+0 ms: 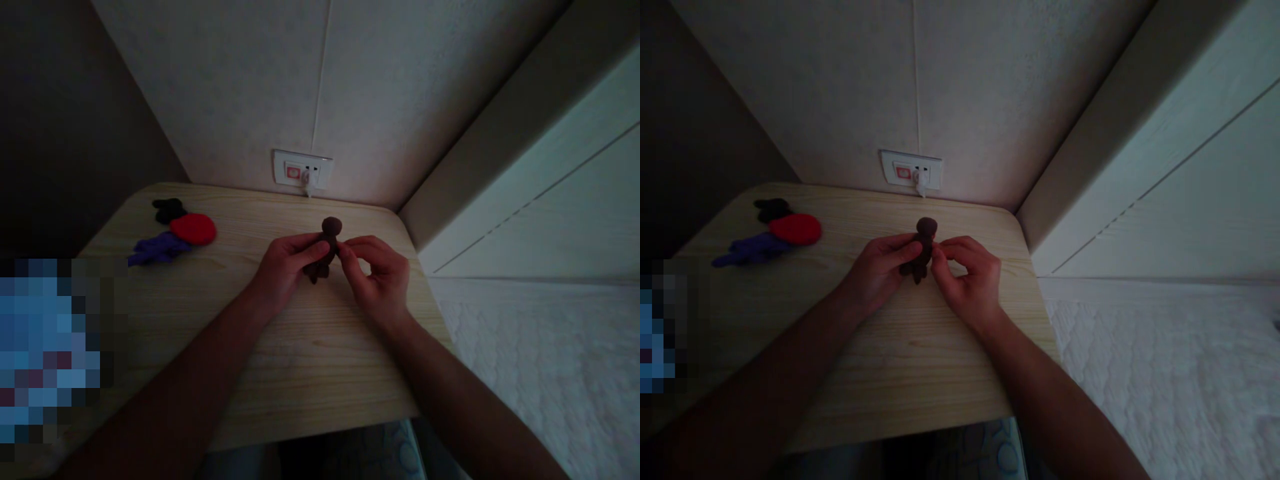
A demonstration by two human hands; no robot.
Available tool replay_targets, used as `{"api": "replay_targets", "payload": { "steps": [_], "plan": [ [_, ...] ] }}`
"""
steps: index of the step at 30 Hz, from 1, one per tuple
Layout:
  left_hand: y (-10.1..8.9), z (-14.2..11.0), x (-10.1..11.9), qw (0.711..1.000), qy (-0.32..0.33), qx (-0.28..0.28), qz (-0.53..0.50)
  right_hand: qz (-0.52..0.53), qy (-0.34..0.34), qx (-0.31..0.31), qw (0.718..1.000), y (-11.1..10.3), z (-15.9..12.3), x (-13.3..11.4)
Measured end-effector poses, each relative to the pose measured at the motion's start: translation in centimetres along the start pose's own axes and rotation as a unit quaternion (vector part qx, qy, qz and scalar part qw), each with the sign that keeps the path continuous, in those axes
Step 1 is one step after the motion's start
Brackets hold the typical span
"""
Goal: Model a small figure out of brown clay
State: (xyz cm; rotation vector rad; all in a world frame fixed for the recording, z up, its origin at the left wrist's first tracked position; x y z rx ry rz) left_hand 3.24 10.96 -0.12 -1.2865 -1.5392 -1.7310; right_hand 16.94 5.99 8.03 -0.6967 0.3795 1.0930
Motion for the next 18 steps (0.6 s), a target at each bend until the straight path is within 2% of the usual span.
{"api": "replay_targets", "payload": {
  "steps": [4,8,14,18],
  "plan": [
    [0.0,0.0,0.0,1.0,0.002,-0.002,0.015,0.034,0.037,0.014,0.999,-0.1,-0.2,1.0],
    [0.1,0.0,-0.2,0.999,0.003,-0.008,0.031,0.064,0.116,0.018,0.991,0.1,-0.5,2.8],
    [-0.1,-0.1,0.0,0.999,0.009,0.003,0.036,0.163,0.226,0.02,0.96,0.9,-1.3,5.0],
    [-0.1,-0.2,0.1,1.0,0.006,0.01,0.028,0.198,0.253,0.011,0.947,1.4,-1.6,5.6]
  ]
}}
Point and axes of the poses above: each hand's wrist, its own z-axis towards the middle knuckle, its own y-axis out of the palm, x = y × z, the point moved 10 cm from there along z, towards the middle knuckle, and after that the axes turned 5 degrees about -y, right-handed, at the moved point
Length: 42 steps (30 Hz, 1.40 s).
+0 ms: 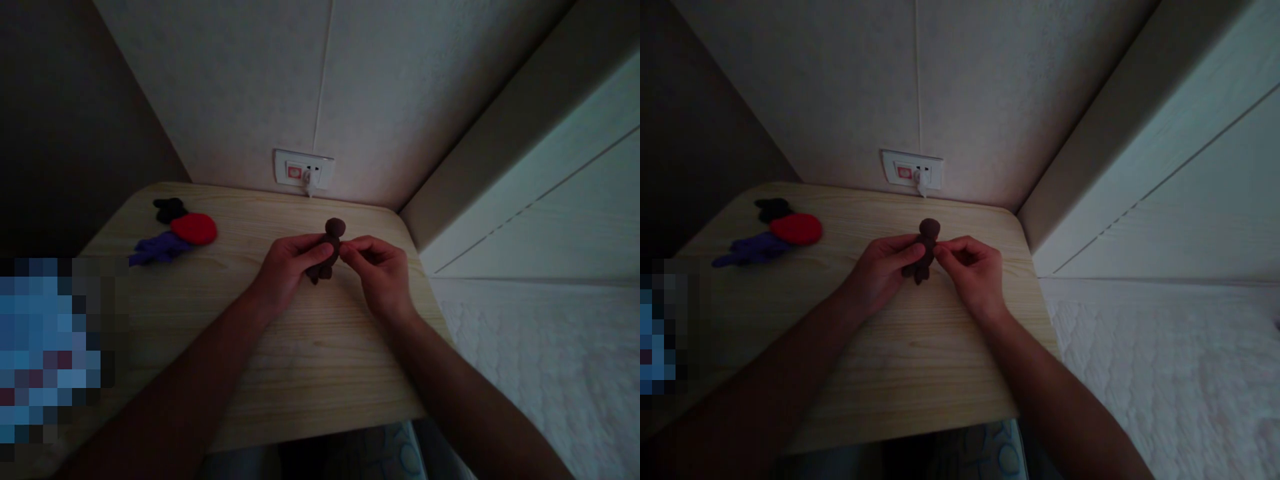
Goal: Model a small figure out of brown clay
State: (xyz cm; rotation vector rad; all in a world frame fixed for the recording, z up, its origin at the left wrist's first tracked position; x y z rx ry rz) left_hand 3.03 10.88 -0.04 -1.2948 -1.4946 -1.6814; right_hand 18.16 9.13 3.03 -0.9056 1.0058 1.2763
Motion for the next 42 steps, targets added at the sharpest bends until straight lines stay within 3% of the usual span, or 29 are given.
{"api": "replay_targets", "payload": {
  "steps": [12,32,37,42],
  "plan": [
    [0.8,0.4,0.0,0.999,0.01,-0.032,-0.024,0.028,-0.026,0.031,0.999,-0.3,0.1,-0.2],
    [0.4,0.3,-0.1,1.0,-0.001,-0.008,-0.022,-0.007,-0.01,0.041,0.999,-0.5,0.0,-0.5],
    [0.4,0.3,0.0,0.998,-0.009,-0.005,-0.057,0.014,-0.007,0.034,0.999,-0.6,0.3,0.0],
    [-0.7,0.4,0.2,0.994,-0.016,0.033,-0.101,0.04,0.014,0.063,0.997,-1.6,0.9,1.1]
  ]
}}
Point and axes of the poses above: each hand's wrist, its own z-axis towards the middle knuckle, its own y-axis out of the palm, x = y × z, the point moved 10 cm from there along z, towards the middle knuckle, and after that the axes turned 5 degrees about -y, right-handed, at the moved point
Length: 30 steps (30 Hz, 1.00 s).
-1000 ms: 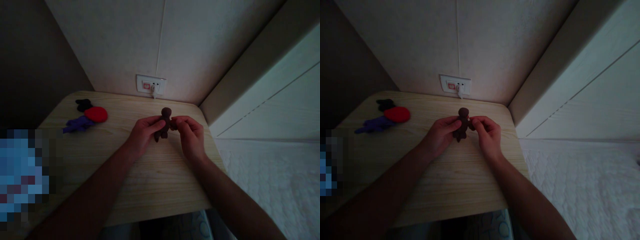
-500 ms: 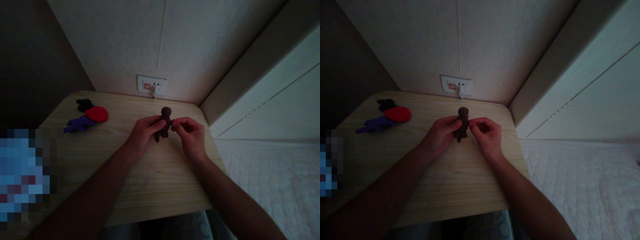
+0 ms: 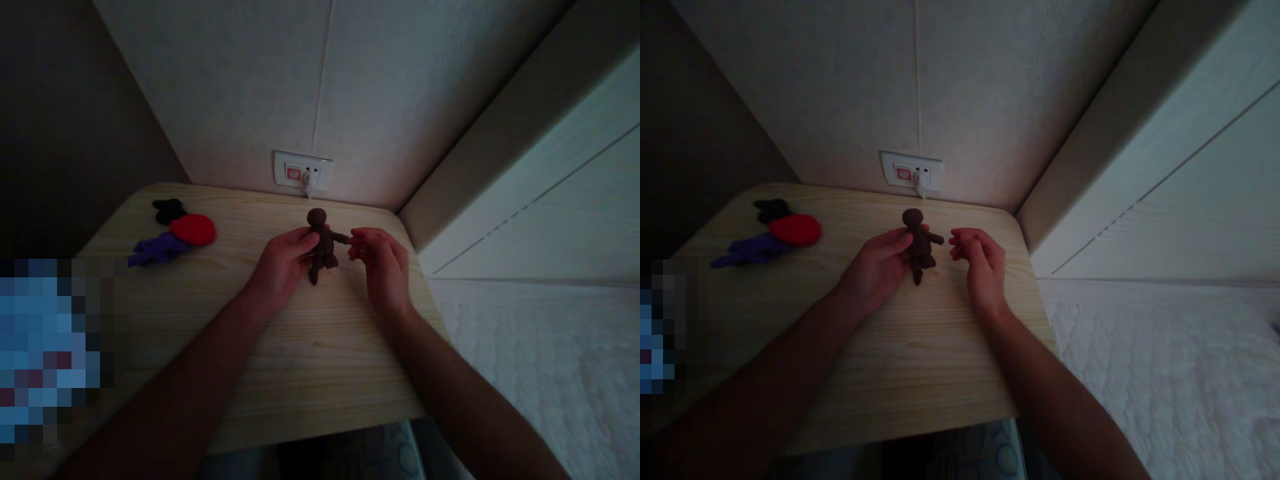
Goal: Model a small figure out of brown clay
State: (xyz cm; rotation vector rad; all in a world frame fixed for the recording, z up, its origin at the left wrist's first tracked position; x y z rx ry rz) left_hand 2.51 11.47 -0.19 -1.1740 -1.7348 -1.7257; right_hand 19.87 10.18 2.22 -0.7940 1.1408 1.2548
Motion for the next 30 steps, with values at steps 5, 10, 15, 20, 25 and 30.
{"api": "replay_targets", "payload": {
  "steps": [5,10,15,20,25,30],
  "plan": [
    [-1.0,0.1,0.4,0.999,0.002,0.034,-0.035,-0.051,0.016,-0.007,0.999,0.0,0.3,0.8],
    [-1.6,0.2,0.3,0.998,0.001,0.056,-0.037,-0.176,-0.002,-0.073,0.982,1.1,-0.1,0.8],
    [-1.8,0.4,0.3,0.998,0.007,0.051,-0.029,-0.278,-0.041,-0.182,0.942,3.0,-0.9,0.7],
    [-1.9,0.3,0.4,0.997,0.007,0.057,-0.042,-0.318,-0.085,-0.271,0.905,4.5,-1.6,0.0],
    [-2.0,0.3,0.5,0.996,0.011,0.062,-0.06,-0.319,-0.095,-0.338,0.881,5.7,-2.4,0.1],
    [-2.1,0.3,0.6,0.997,0.023,0.062,-0.043,-0.309,-0.091,-0.336,0.885,5.8,-2.5,-0.1]
  ]
}}
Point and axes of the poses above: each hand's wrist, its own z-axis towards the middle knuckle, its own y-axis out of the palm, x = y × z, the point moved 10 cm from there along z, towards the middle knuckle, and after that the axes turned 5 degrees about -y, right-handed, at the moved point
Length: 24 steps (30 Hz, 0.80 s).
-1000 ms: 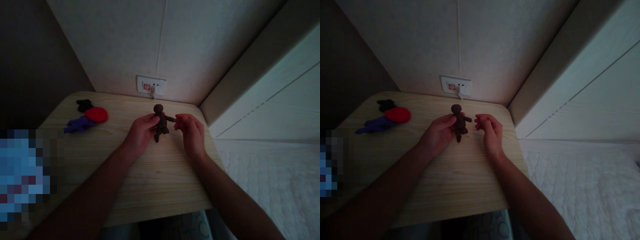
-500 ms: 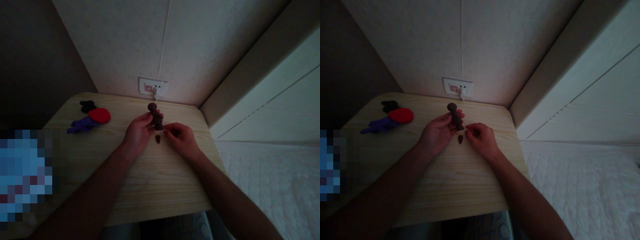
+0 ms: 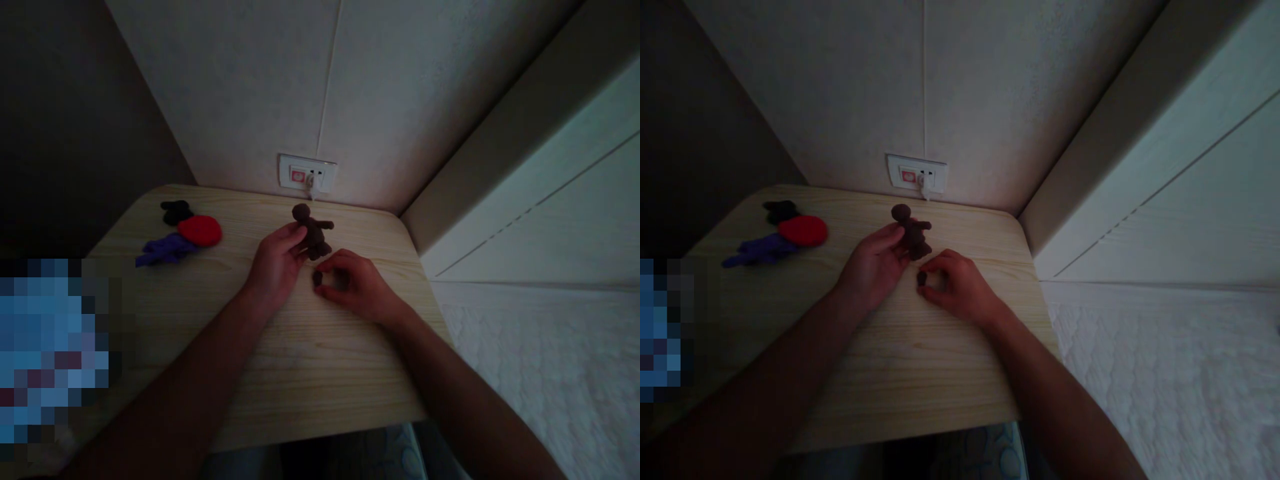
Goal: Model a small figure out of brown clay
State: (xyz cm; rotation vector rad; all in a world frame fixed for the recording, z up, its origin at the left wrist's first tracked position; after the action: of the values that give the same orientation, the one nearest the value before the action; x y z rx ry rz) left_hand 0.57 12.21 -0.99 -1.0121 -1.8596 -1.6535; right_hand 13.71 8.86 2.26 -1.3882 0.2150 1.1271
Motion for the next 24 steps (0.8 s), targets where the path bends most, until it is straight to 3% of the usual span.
{"api": "replay_targets", "payload": {
  "steps": [5,11,15,19,24],
  "plan": [
    [-0.1,0.0,0.4,1.0,0.024,0.005,0.011,0.098,0.069,0.016,0.993,-0.1,-0.2,2.2],
    [0.1,-0.1,0.6,0.994,0.061,0.017,0.084,0.205,0.143,0.241,0.938,-4.8,-0.9,6.2],
    [0.1,-0.5,0.7,0.981,0.084,0.029,0.171,0.223,0.14,0.318,0.911,-7.0,-1.5,6.5],
    [0.0,-1.2,1.2,0.959,0.112,0.049,0.257,0.294,0.118,0.332,0.888,-7.2,-1.4,6.6],
    [0.7,-1.9,1.8,0.902,0.157,0.052,0.398,0.371,0.13,0.276,0.877,-5.8,-0.9,6.7]
  ]
}}
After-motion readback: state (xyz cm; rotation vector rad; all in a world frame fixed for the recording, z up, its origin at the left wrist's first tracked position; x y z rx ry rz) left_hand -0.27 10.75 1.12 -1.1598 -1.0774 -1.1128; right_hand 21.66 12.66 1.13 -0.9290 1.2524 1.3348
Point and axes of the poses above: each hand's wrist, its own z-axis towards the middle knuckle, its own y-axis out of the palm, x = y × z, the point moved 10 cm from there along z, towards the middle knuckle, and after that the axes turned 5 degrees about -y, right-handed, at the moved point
